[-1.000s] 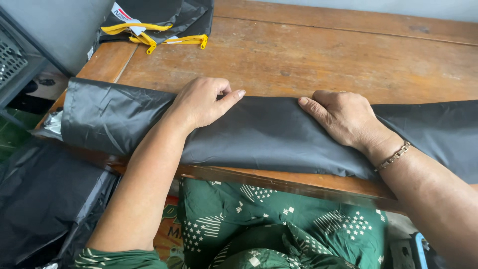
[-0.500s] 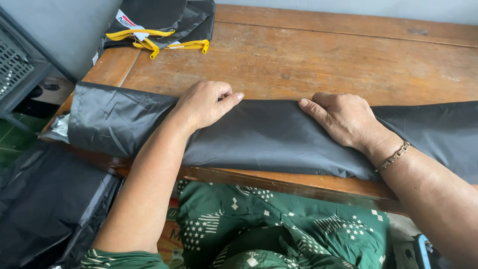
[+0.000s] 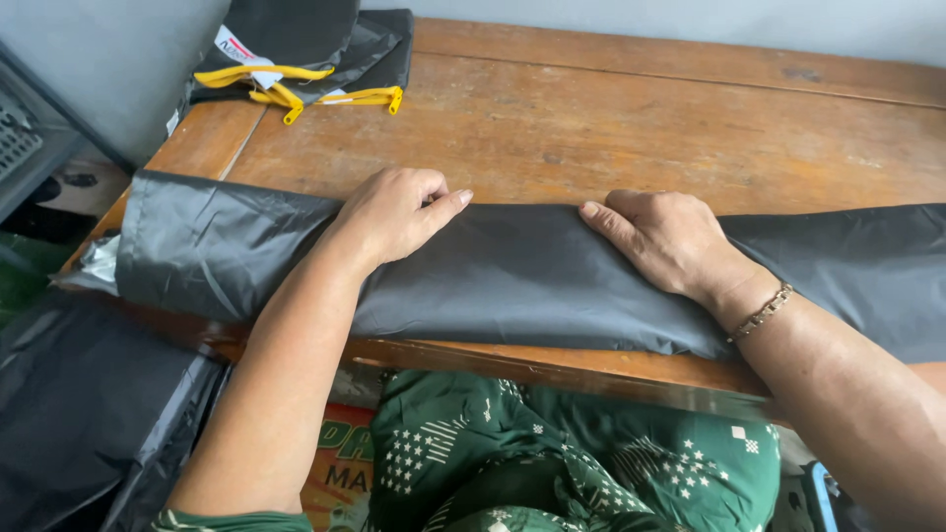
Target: The person folds a long black bag on a wooden table, tucking in the ends and folding it into a compact square. They then place the folded bag into a black zippered pouch and zip it closed.
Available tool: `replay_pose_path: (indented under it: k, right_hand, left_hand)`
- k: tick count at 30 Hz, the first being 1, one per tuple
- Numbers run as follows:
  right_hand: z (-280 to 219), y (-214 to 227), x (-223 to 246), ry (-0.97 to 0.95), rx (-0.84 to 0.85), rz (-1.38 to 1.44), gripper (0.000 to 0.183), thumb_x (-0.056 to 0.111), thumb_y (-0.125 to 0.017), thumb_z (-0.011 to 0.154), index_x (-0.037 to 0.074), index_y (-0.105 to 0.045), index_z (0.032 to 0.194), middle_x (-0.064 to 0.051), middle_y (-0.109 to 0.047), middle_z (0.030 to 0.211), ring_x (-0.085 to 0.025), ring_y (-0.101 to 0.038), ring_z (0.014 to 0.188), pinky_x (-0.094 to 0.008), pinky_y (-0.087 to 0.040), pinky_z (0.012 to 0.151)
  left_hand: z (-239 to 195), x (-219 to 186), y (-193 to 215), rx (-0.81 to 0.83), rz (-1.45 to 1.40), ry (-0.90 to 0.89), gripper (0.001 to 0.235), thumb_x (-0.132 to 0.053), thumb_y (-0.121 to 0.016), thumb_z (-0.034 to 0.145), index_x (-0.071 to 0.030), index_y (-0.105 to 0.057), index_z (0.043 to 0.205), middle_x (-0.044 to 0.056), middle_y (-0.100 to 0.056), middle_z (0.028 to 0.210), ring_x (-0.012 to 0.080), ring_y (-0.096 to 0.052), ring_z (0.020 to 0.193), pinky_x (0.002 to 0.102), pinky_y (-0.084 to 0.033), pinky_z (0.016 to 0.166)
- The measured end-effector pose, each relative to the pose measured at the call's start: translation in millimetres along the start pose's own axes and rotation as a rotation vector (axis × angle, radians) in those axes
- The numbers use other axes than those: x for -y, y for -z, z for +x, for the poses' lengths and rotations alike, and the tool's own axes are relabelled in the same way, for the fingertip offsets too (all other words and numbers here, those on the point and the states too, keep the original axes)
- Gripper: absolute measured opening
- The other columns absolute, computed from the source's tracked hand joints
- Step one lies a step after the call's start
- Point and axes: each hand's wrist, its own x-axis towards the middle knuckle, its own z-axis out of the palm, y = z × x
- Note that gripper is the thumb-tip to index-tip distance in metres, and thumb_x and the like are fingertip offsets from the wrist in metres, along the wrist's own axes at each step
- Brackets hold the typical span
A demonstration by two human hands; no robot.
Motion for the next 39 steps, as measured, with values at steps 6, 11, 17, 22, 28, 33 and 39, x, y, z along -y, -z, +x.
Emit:
replay_pose_path:
  k: [6, 11, 17, 22, 28, 33, 39]
  right_hand:
    - [-4, 0, 3, 0.011, -0.007, -0.010, 0.074, 0.076, -0.032, 0.103, 0.013, -0.068, 0.089, -0.024, -0.068, 0.083, -0.045, -0.067, 0.103, -0.051, -0.052, 0.093]
    - [-2, -3, 1, 0.022, -0.012, -0.027, 0.075, 0.076, -0.031, 0.104, 0.012, -0.068, 0.090, -0.024, -0.068, 0.084, -0.046, -0.067, 0.103, -0.052, -0.051, 0.092]
    - [0, -5, -4, 0.029, -0.026, -0.025, 0.075, 0.076, -0.030, 0.104, 0.014, -0.068, 0.090, -0.023, -0.069, 0.084, -0.045, -0.068, 0.102, -0.052, -0.052, 0.093]
    - [2, -7, -6, 0.043, -0.038, -0.011, 0.072, 0.073, -0.027, 0.106, 0.017, -0.070, 0.093, -0.023, -0.070, 0.084, -0.045, -0.069, 0.102, -0.053, -0.052, 0.093]
    - [-1, -7, -5, 0.032, -0.040, -0.019, 0.072, 0.073, -0.028, 0.106, 0.017, -0.071, 0.095, -0.025, -0.070, 0.085, -0.047, -0.068, 0.104, -0.054, -0.052, 0.093]
    - [0, -5, -5, 0.077, -0.059, -0.019, 0.068, 0.067, -0.027, 0.109, 0.015, -0.068, 0.095, -0.025, -0.069, 0.086, -0.048, -0.067, 0.102, -0.055, -0.052, 0.093]
    - [-2, -7, -6, 0.085, -0.056, -0.031, 0.066, 0.064, -0.030, 0.110, 0.013, -0.068, 0.093, -0.024, -0.069, 0.082, -0.046, -0.069, 0.098, -0.053, -0.053, 0.091]
  left_hand:
    - [7, 6, -6, -0.027, -0.007, 0.008, 0.042, -0.047, -0.057, 0.099, -0.012, -0.076, 0.086, 0.016, -0.068, 0.068, 0.0314, -0.068, 0.075, 0.041, -0.053, 0.070]
    - [2, 3, -6, -0.044, -0.004, 0.010, 0.042, -0.047, -0.057, 0.099, -0.013, -0.076, 0.085, 0.015, -0.067, 0.066, 0.0304, -0.068, 0.073, 0.041, -0.053, 0.068]
    - [0, -1, -4, -0.041, -0.008, 0.026, 0.041, -0.047, -0.057, 0.099, -0.013, -0.077, 0.086, 0.015, -0.068, 0.068, 0.0303, -0.068, 0.076, 0.041, -0.053, 0.070]
    - [-1, 0, -2, -0.029, 0.002, 0.034, 0.041, -0.049, -0.057, 0.097, -0.014, -0.077, 0.088, 0.018, -0.070, 0.074, 0.0348, -0.069, 0.083, 0.044, -0.054, 0.074]
    - [-2, -1, -5, -0.020, 0.010, 0.033, 0.041, -0.048, -0.056, 0.097, -0.014, -0.076, 0.086, 0.015, -0.070, 0.069, 0.0331, -0.070, 0.081, 0.042, -0.054, 0.075]
    - [-3, -1, -3, -0.033, 0.047, 0.013, 0.044, -0.050, -0.053, 0.099, -0.014, -0.076, 0.089, 0.017, -0.071, 0.075, 0.0352, -0.071, 0.084, 0.045, -0.055, 0.077]
    - [-6, -5, -1, -0.023, 0.057, 0.021, 0.045, -0.050, -0.052, 0.099, -0.013, -0.076, 0.089, 0.015, -0.072, 0.075, 0.0339, -0.071, 0.084, 0.045, -0.055, 0.078]
